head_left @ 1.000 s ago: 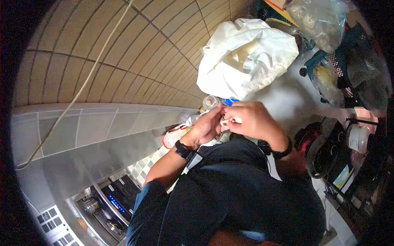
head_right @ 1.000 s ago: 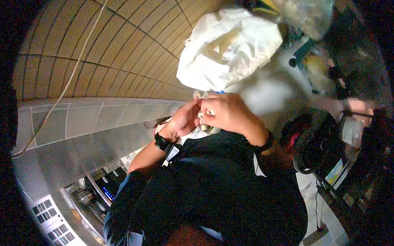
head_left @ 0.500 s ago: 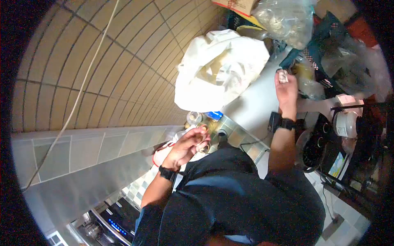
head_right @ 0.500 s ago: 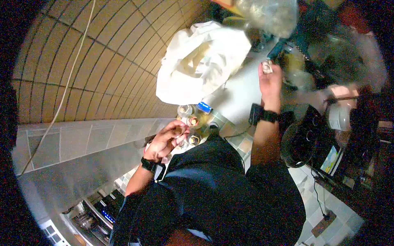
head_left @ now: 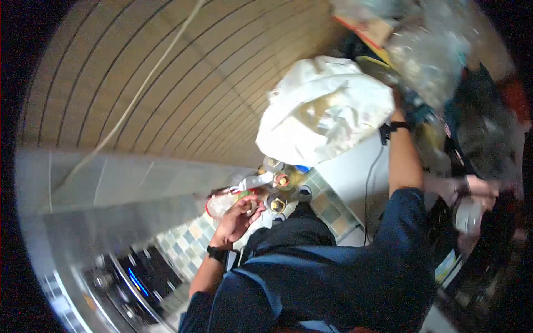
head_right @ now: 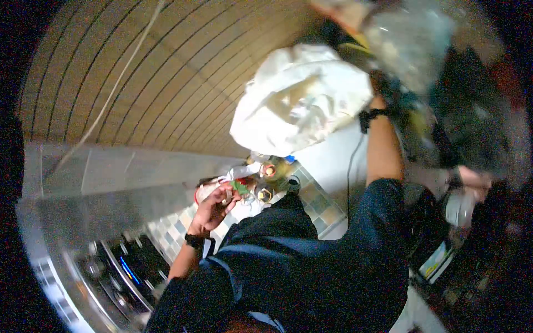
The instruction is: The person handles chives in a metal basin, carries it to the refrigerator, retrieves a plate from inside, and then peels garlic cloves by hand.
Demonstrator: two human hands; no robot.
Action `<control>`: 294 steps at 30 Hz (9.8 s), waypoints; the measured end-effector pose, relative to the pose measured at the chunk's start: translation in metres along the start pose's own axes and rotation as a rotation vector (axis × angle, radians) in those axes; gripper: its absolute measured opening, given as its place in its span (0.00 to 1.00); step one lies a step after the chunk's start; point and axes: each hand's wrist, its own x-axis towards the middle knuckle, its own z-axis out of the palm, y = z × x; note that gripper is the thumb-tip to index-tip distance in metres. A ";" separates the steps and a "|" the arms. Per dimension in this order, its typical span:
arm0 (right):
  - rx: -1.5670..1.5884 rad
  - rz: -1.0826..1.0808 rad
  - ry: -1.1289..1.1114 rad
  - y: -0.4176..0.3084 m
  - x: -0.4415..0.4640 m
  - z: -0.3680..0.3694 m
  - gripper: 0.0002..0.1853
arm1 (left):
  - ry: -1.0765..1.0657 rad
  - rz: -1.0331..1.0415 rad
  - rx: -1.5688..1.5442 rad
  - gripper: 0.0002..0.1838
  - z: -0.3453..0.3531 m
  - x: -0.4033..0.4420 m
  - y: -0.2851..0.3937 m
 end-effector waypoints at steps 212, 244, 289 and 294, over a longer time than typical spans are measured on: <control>0.940 -2.071 -2.551 -1.146 -1.653 -0.301 0.07 | 1.710 1.784 -1.185 0.12 -0.674 -1.079 -0.433; 0.729 -2.130 -2.329 -1.141 -1.669 -0.317 0.06 | 2.828 0.549 0.000 0.10 -0.664 -1.092 -0.437; 0.610 -2.348 -2.180 -1.153 -1.661 -0.331 0.07 | 2.800 0.404 0.206 0.12 -0.658 -1.093 -0.440; 0.566 -2.355 -2.193 -1.151 -1.663 -0.329 0.06 | 2.807 0.493 0.155 0.11 -0.663 -1.089 -0.444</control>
